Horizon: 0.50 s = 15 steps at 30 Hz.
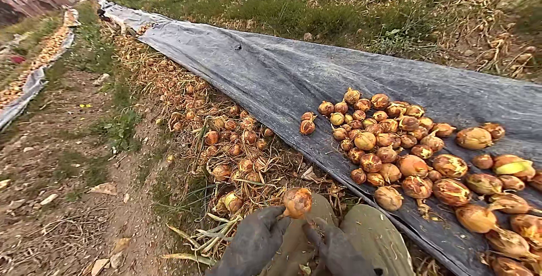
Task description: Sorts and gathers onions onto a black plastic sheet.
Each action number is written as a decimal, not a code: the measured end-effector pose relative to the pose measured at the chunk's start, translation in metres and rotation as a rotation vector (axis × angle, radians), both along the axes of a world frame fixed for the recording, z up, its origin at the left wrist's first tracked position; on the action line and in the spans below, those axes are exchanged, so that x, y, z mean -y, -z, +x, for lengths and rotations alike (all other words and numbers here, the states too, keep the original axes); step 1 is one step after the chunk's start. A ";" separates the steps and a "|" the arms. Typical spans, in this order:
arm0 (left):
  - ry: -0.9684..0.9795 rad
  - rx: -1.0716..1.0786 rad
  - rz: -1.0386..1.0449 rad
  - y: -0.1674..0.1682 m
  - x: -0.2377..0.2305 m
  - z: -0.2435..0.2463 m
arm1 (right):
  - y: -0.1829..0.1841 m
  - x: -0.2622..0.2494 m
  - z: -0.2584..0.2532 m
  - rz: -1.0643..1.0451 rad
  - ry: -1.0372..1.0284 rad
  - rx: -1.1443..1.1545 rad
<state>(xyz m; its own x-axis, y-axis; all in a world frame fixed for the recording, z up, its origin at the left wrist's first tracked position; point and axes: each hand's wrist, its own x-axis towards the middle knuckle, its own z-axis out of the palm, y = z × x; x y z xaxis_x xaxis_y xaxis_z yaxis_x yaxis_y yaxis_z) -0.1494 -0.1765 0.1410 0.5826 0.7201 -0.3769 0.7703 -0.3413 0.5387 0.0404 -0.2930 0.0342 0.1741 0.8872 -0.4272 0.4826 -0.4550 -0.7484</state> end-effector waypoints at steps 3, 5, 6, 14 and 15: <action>0.224 -0.191 0.007 0.005 0.006 0.019 | 0.007 -0.004 -0.018 0.106 0.213 -0.286; 0.376 -0.261 -0.067 0.016 0.014 0.031 | 0.014 -0.003 -0.027 0.106 0.372 -0.427; 0.437 -0.275 -0.085 0.022 0.017 0.037 | 0.016 -0.001 -0.028 0.132 0.406 -0.464; 0.006 -0.760 -0.052 0.052 -0.083 0.024 | 0.001 -0.040 0.046 0.616 0.097 0.406; -0.002 -0.786 -0.022 0.061 -0.103 0.010 | -0.005 -0.053 0.063 0.652 0.156 0.468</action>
<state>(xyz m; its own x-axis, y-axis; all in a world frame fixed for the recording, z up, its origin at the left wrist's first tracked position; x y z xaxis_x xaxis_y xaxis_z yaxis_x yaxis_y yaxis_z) -0.1398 -0.0735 0.0797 0.1382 0.7084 -0.6922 0.9289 -0.3352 -0.1577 0.1029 -0.2397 0.0393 0.3489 0.8830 0.3141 0.7775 -0.0857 -0.6230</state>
